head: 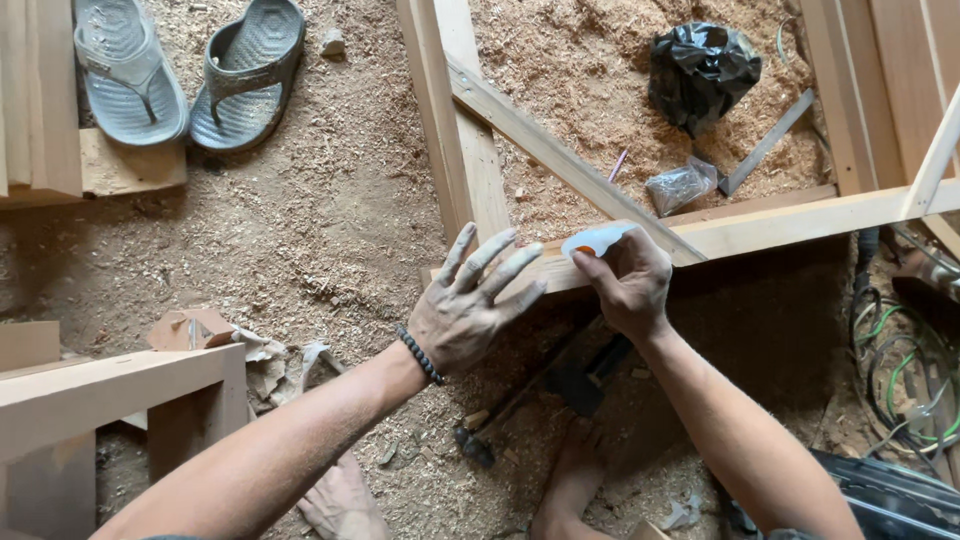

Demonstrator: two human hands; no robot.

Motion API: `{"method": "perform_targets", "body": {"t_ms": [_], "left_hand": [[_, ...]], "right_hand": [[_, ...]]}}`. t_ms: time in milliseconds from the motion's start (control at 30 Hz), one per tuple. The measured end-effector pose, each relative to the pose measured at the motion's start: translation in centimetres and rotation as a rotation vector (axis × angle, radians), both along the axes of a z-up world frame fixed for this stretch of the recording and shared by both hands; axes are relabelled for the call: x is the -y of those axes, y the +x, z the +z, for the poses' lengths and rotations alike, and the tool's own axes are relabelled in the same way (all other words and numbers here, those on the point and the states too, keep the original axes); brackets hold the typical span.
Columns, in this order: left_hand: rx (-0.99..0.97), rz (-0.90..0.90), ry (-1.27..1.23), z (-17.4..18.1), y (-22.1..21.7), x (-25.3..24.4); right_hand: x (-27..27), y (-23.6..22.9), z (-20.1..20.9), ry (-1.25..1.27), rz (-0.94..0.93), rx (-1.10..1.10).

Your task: The person applies glue to wooden joints and uses an angle grinder to sand the frame. The person then assembles several wooden pieces to form a frame, hammering nails into the corners to secure them.

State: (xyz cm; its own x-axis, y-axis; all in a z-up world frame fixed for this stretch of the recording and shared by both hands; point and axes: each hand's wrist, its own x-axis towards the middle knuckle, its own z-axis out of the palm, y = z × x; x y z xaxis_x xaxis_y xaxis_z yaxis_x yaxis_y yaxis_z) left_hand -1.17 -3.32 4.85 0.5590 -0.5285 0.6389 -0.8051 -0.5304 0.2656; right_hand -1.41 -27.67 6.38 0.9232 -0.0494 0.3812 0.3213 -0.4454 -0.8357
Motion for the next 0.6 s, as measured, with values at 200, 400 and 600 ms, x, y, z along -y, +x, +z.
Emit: {"method": "perform_targets", "body": {"t_ms": [200,400,600], "left_hand": [[-0.079,-0.075,-0.428,0.7,1.7,-1.7],[-0.138,0.101,-0.442,-2.1,3.7,-3.2],[-0.153,0.048,-0.466,-2.7,5.0,-3.0]], "right_hand": [[-1.9,0.7,2.2,0.025,-0.014,0.017],[-1.8,0.7,2.3,0.01,-0.007,0.039],[-0.6,0.6,1.7,0.103,0.052,0.09]]}}
